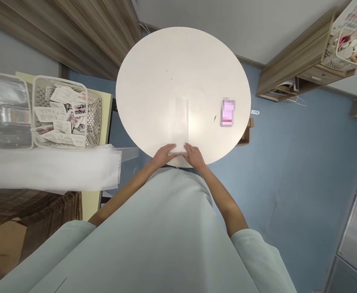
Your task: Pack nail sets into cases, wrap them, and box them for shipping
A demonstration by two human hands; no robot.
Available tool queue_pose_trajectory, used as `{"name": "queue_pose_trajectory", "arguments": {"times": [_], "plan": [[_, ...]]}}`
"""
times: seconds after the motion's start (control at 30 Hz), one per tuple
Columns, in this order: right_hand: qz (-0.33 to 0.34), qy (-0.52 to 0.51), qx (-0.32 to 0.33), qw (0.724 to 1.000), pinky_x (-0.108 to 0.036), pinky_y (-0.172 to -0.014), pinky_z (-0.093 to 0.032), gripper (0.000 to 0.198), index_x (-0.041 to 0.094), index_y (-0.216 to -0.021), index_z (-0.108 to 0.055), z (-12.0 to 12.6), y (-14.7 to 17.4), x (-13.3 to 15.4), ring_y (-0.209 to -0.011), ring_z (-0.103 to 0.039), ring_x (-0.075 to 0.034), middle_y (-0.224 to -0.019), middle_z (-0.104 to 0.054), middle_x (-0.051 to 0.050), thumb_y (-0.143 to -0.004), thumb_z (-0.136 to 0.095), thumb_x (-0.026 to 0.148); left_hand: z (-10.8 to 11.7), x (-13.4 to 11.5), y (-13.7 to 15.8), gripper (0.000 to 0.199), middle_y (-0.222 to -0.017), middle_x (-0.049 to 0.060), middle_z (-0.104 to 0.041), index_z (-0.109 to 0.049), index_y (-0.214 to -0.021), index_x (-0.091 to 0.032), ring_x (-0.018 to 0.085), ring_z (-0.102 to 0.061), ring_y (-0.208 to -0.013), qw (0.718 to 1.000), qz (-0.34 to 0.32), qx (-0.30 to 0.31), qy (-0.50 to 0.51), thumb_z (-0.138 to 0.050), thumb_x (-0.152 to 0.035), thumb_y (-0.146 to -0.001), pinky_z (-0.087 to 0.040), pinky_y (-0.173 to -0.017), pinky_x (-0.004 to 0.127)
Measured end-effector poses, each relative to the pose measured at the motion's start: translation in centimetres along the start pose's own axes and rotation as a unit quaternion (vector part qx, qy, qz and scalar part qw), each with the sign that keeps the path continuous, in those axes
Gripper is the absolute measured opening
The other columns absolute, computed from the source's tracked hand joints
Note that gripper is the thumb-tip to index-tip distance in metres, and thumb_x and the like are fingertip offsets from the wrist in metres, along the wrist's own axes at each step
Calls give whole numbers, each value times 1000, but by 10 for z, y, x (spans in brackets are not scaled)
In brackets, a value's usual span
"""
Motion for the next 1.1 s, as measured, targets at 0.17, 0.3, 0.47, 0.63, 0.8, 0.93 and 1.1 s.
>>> {"name": "queue_pose_trajectory", "arguments": {"times": [0.17,0.3,0.47,0.63,0.8,0.93,1.1], "plan": [[-118,-38,-32,992,-47,-105,-62,47,16,-154,-62,11,-30,-18,-119,-77,-32,-151,-70,-21,-122,-45,46,19,19,-19,42,-109,13,-82,-77,-107,-21,33,-76,-104,990,135,-43,10,-59,-58,-112,-59,-92,43],[-195,-64,-24,978,-41,-92,-65,41,20,-151,-64,12,-49,-35,-103,-77,-26,-149,-66,-17,-119,-53,41,22,19,-35,31,-101,12,-75,-69,-96,-22,31,-71,-94,978,203,-56,-14,-61,-49,-112,-53,-80,41],[-145,-15,-61,988,-56,-116,-61,51,18,-163,-59,27,-69,-26,-142,-67,-38,-167,-58,-22,-113,-57,30,33,1,-47,44,-154,22,-65,-61,-149,-18,39,-68,-133,975,172,-132,-52,-65,-29,-107,-58,-105,50],[-25,27,2,999,-60,-134,-46,53,15,-164,-60,24,-72,-8,-166,-49,-34,-176,-55,-20,-114,-43,20,25,-20,-56,54,-161,21,-65,-61,-158,-16,39,-62,-148,993,16,-81,-83,-44,-15,-106,-51,-124,61],[9,40,42,998,-59,-135,-46,70,14,-178,-42,10,-47,-8,-175,-38,-36,-188,-35,-21,-112,-59,32,15,-15,-37,56,-172,19,-59,-59,-164,-16,36,-55,-161,994,-1,-62,-90,-39,-24,-112,-47,-131,59],[11,53,49,997,-57,-136,-45,68,13,-179,-41,-5,-17,-4,-175,-38,-35,-189,-34,-20,-114,-57,28,-1,-14,-7,59,-177,19,-55,-59,-165,-16,36,-52,-165,995,-6,-35,-92,-50,-40,-113,-43,-135,57],[31,51,45,997,-56,-137,-43,66,12,-179,-42,-9,10,5,-174,-41,-34,-187,-36,-21,-119,-51,38,-14,-12,16,71,-181,18,-49,-55,-169,-18,37,-50,-166,995,-27,-3,-95,-68,-47,-106,-39,-138,58]]}}
Point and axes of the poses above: each hand's wrist, its own y-axis away from the middle knuckle, its own z-axis out of the back of the hand, x = y × z, the point moved 9 cm from there along -y, towards the middle knuckle
